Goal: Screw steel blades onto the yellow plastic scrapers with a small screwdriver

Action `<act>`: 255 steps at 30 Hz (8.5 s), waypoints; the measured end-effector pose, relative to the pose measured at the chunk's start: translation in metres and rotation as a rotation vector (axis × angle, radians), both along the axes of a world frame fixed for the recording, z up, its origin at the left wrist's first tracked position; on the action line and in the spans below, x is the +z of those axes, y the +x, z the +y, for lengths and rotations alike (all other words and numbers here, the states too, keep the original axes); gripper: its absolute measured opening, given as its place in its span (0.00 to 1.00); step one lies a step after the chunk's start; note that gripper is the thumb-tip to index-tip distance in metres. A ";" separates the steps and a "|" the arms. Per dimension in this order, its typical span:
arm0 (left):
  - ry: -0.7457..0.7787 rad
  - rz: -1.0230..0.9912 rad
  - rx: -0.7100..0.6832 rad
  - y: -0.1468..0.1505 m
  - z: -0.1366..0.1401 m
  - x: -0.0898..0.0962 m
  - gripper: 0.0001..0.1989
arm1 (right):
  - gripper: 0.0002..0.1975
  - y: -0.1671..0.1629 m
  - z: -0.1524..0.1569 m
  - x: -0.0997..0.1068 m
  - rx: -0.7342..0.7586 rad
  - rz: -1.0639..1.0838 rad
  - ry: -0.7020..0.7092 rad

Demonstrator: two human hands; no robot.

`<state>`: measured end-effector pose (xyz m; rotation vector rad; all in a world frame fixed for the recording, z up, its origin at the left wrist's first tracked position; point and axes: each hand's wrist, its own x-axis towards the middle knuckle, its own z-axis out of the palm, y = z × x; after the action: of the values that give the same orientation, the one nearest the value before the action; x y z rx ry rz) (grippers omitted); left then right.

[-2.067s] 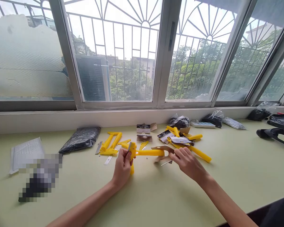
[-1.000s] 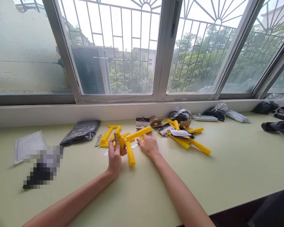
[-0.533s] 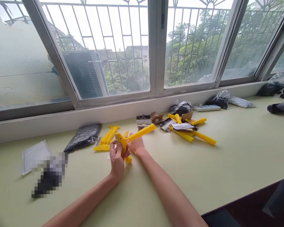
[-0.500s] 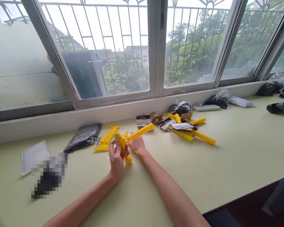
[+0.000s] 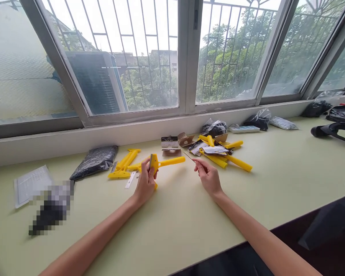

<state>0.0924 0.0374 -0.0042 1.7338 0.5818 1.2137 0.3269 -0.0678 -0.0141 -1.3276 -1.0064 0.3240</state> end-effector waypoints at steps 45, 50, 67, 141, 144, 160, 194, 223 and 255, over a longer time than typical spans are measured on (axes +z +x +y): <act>-0.512 -0.193 -0.010 -0.015 -0.037 0.000 0.16 | 0.22 -0.017 0.049 -0.007 0.144 -0.173 -0.136; -0.497 -0.105 -0.027 -0.013 -0.037 -0.005 0.18 | 0.22 0.015 -0.007 0.005 -0.277 -0.302 0.021; -0.483 -0.182 -0.035 -0.009 0.025 -0.002 0.16 | 0.15 -0.047 0.003 0.003 0.134 -0.600 0.052; -0.044 0.256 0.103 -0.013 -0.015 -0.005 0.03 | 0.18 -0.100 -0.003 0.008 0.069 -0.691 -0.222; -0.051 0.274 0.104 -0.013 -0.017 -0.004 0.02 | 0.18 -0.095 0.000 0.007 0.111 -0.617 -0.152; -0.044 0.362 0.111 -0.014 -0.020 -0.003 0.06 | 0.16 -0.089 -0.001 0.015 0.131 -0.422 -0.081; -0.024 0.308 0.090 -0.014 -0.019 -0.005 0.10 | 0.15 -0.093 -0.002 0.015 0.177 -0.443 -0.054; 0.092 0.416 0.082 -0.014 -0.021 -0.005 0.15 | 0.08 -0.091 -0.004 0.017 0.089 -0.503 0.030; -0.033 0.358 0.081 -0.013 -0.023 -0.008 0.22 | 0.09 -0.094 -0.005 0.015 0.111 -0.548 -0.029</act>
<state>0.0789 0.0141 -0.0125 1.9288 0.8853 0.9448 0.2334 -0.0728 0.0010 -1.4227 -1.5400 0.0523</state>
